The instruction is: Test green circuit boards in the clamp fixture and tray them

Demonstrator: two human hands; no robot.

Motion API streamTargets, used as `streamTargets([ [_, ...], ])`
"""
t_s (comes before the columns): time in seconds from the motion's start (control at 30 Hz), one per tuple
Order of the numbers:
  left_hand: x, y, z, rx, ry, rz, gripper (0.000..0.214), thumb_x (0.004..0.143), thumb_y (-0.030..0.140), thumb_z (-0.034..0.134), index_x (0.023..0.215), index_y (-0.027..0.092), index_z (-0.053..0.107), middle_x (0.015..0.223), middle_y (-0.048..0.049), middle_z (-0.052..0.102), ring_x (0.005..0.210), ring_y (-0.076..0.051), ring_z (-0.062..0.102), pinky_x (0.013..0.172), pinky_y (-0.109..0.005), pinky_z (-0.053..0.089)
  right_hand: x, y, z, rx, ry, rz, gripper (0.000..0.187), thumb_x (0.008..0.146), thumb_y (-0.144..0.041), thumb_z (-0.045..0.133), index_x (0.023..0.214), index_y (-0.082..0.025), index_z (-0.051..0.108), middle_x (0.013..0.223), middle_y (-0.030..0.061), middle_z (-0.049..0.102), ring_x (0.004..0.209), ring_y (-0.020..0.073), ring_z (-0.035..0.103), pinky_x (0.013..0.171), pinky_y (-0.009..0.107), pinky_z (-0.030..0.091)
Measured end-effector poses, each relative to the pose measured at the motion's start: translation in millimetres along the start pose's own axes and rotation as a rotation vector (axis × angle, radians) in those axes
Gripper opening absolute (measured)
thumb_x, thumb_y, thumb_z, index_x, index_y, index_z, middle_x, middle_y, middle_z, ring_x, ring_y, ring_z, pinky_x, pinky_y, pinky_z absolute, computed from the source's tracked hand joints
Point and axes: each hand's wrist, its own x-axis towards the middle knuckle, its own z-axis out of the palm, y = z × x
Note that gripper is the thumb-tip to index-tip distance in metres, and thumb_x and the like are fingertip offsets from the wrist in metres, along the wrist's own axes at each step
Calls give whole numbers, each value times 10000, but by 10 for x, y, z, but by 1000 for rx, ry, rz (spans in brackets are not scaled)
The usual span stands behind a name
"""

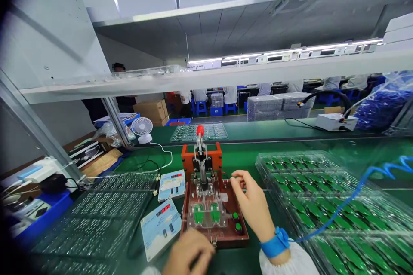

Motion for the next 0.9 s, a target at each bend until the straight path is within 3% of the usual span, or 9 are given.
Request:
streamTargets([
  [0.03,43,-58,-93,20,99,-39,318,1071,383,393,1044,287,695,1032,-99,701,1028,-290,661,921,-541,544,-131,73,57,-27,-41,-20,314,1002,-503,513,1006,-229,666,877,38,710,804,211,676,714,328,537],
  [0.07,89,-113,-176,68,256,-89,312,1063,362,409,995,265,698,1003,-92,699,1006,-283,663,923,-526,540,-244,122,120,-56,-77,-56,304,1011,-482,510,1003,-231,682,874,38,710,805,214,677,726,339,548],
  [0.13,181,-206,-295,168,401,-111,241,1025,312,481,1013,245,712,1063,-89,688,1062,-282,644,954,-502,529,-414,170,246,-122,-135,-151,284,1029,-429,495,1012,-241,707,895,42,714,836,222,676,755,361,563],
  [0.33,332,-301,-288,330,354,-121,273,957,244,601,1210,244,703,1228,-93,628,1213,-294,562,1067,-519,465,-537,172,435,-334,-226,-279,228,1003,-281,533,1121,-238,724,909,58,687,853,253,642,759,407,547],
  [0.5,299,-266,-252,245,389,-114,234,962,262,596,1175,246,692,1215,-90,642,1204,-289,571,1067,-504,457,-491,88,363,-180,-259,-175,158,979,-254,562,1047,-243,705,1021,64,705,972,246,659,867,413,561],
  [0.6,176,-243,-226,149,452,-147,213,994,339,565,1148,242,676,1098,-79,683,1068,-261,635,972,-446,509,-543,-2,265,82,-322,20,154,959,-306,590,1045,-223,687,992,47,743,884,209,702,810,353,585],
  [0.7,-22,-240,-125,95,493,-220,286,981,452,589,1155,229,635,949,-56,703,933,-243,683,891,-408,547,-691,-80,196,304,-403,221,187,920,-355,634,998,-206,717,855,17,746,744,176,695,714,295,569],
  [0.8,-209,-248,36,98,438,-283,390,936,566,628,1112,219,599,868,-36,721,873,-244,723,866,-401,577,-900,-140,186,391,-462,322,132,876,-287,675,942,-201,750,803,-1,740,734,154,680,715,258,533],
  [0.9,-302,-229,175,143,445,-232,425,917,628,630,1056,227,615,865,-38,745,821,-240,745,826,-383,604,-1118,-186,184,421,-448,423,121,799,-171,723,902,-197,780,774,-15,744,744,142,686,722,228,513],
])
